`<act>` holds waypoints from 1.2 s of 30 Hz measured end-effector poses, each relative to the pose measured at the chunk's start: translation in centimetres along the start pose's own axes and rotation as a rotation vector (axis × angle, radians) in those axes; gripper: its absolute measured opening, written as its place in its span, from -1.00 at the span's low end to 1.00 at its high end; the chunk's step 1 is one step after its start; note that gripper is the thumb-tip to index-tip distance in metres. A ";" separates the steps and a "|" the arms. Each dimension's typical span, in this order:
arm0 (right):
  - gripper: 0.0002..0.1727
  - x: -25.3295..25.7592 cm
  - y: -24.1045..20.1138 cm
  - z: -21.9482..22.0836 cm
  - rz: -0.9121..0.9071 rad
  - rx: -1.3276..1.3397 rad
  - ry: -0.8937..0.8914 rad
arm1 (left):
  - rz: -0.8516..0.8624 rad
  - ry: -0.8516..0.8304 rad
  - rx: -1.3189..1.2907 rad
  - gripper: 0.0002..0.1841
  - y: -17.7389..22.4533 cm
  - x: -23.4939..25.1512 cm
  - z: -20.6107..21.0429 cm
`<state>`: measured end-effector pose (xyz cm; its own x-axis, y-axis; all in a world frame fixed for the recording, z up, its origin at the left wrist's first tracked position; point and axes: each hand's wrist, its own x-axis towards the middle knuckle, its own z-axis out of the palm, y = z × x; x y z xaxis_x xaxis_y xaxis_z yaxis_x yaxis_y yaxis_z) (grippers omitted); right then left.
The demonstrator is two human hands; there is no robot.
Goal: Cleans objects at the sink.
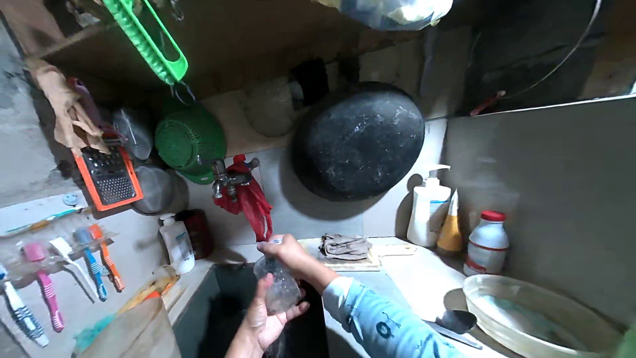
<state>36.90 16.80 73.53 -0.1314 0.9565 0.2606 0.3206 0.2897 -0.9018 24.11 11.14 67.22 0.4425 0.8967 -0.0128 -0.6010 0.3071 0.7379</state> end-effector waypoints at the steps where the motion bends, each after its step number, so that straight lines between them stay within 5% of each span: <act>1: -0.66 0.2 -1.0 0.0 0.016 -0.229 -0.048 | -0.007 0.050 0.084 -0.64 0.1 0.2 0.0; 3: -0.65 0.0 -2.0 0.2 -0.003 -0.354 -0.085 | 0.030 0.091 0.124 -0.69 0.1 0.5 -0.2; 6: -0.73 -0.7 -0.3 0.4 -0.061 0.162 0.021 | 0.051 -0.017 -0.035 -0.44 0.6 0.0 -0.2; 7: -0.72 -0.6 -0.4 0.4 -0.043 0.149 0.030 | 0.031 -0.018 -0.031 -0.44 0.7 -0.1 -0.1; 11: -0.63 -0.3 -2.7 1.0 0.028 -0.414 -0.051 | 0.102 0.170 0.183 -0.75 0.1 0.9 -0.5; 16: -0.65 -0.5 1.7 1.4 -0.103 0.508 0.031 | 0.356 0.164 0.074 -0.71 1.5 2.0 1.2; 19: -0.59 -2.0 2.5 3.6 0.137 1.061 0.180 | 0.506 0.252 0.132 -0.59 1.1 3.3 2.2; 22: -0.59 -2.6 1.0 4.7 0.453 1.434 0.425 | 0.658 0.318 0.318 -0.13 -0.2 4.5 2.1; 27: -0.70 -3.7 1.3 3.6 0.634 0.998 0.315 | 0.738 0.373 0.696 0.12 0.6 5.9 -0.7; 32: -0.55 -4.5 1.0 0.0 0.443 0.363 0.155 | 0.520 0.417 0.944 0.13 2.0 4.7 -3.5; 36: -0.62 -4.1 -3.3 -2.6 0.284 -0.033 0.080 | 0.385 0.242 1.201 0.22 1.9 3.2 -4.6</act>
<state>38.76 12.02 76.36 0.0415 0.9988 0.0267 0.3642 0.0097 -0.9313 21.36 16.00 65.48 0.1671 0.9367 0.3076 0.3680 -0.3486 0.8620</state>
